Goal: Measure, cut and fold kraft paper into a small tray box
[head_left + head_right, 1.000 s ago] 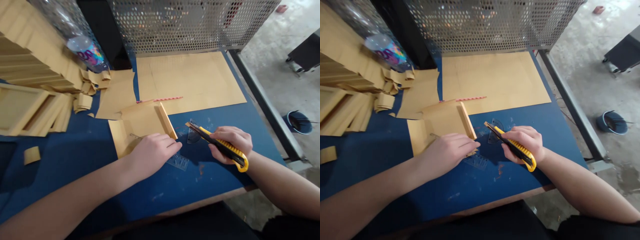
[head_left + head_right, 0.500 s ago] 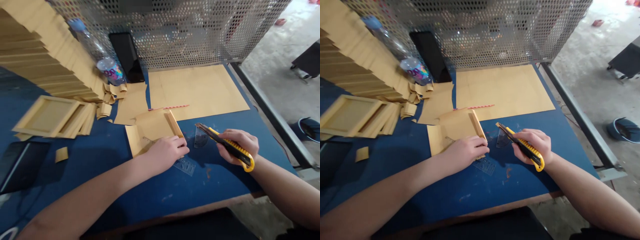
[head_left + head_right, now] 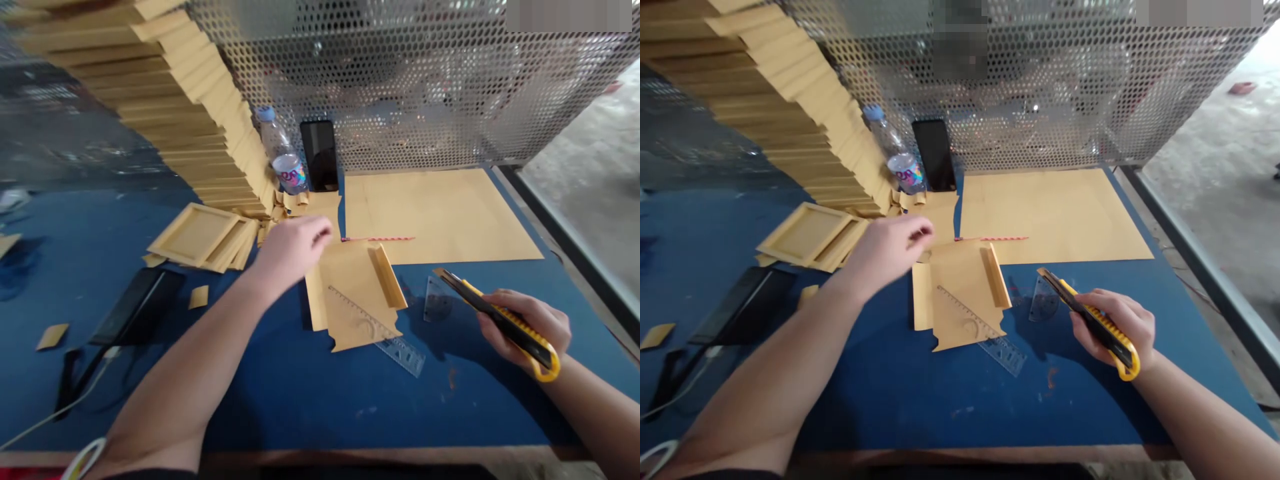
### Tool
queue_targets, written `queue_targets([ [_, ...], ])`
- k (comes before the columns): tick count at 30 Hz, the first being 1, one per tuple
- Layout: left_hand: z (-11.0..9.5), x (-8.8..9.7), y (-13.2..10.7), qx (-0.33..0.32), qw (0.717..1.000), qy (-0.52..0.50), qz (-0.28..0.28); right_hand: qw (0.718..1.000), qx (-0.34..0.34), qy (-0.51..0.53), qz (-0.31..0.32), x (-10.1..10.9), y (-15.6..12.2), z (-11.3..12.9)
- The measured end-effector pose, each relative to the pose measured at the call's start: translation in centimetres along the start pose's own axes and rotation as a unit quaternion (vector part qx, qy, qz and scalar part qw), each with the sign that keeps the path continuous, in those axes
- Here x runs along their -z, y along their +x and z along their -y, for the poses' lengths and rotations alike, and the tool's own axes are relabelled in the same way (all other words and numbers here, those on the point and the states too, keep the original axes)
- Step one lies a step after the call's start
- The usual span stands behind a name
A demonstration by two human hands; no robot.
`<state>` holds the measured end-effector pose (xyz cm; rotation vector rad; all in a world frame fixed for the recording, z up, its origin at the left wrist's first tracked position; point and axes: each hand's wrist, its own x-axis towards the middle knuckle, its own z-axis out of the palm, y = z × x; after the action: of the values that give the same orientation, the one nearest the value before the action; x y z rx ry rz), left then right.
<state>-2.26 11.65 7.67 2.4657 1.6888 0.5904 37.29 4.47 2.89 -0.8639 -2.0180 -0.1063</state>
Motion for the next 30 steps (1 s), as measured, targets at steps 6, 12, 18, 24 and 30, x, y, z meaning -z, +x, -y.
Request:
queue_targets([
  [6,9.6,-0.3,2.7,0.176,0.980,0.061,-0.066,1.000,-0.008,-0.020,0.001,-0.1,0.0,0.2],
  [12,10.5,-0.8,2.8,0.185,0.978,0.081,-0.060,1.000,-0.014,-0.018,0.021,-0.3,-0.1,0.2],
  [18,5.5,-0.8,1.9,0.058,0.996,0.059,0.025,0.996,-0.019,0.002,0.087,-0.6,-0.3,0.3],
  [24,1.6,-2.3,0.4,-0.082,0.986,0.010,0.144,0.989,-0.081,-0.032,0.116,-1.1,-0.6,-1.5],
  [30,2.6,-3.2,0.8,-0.049,0.993,-0.003,0.111,0.962,-0.208,-0.056,0.165,-1.3,0.5,-5.9],
])
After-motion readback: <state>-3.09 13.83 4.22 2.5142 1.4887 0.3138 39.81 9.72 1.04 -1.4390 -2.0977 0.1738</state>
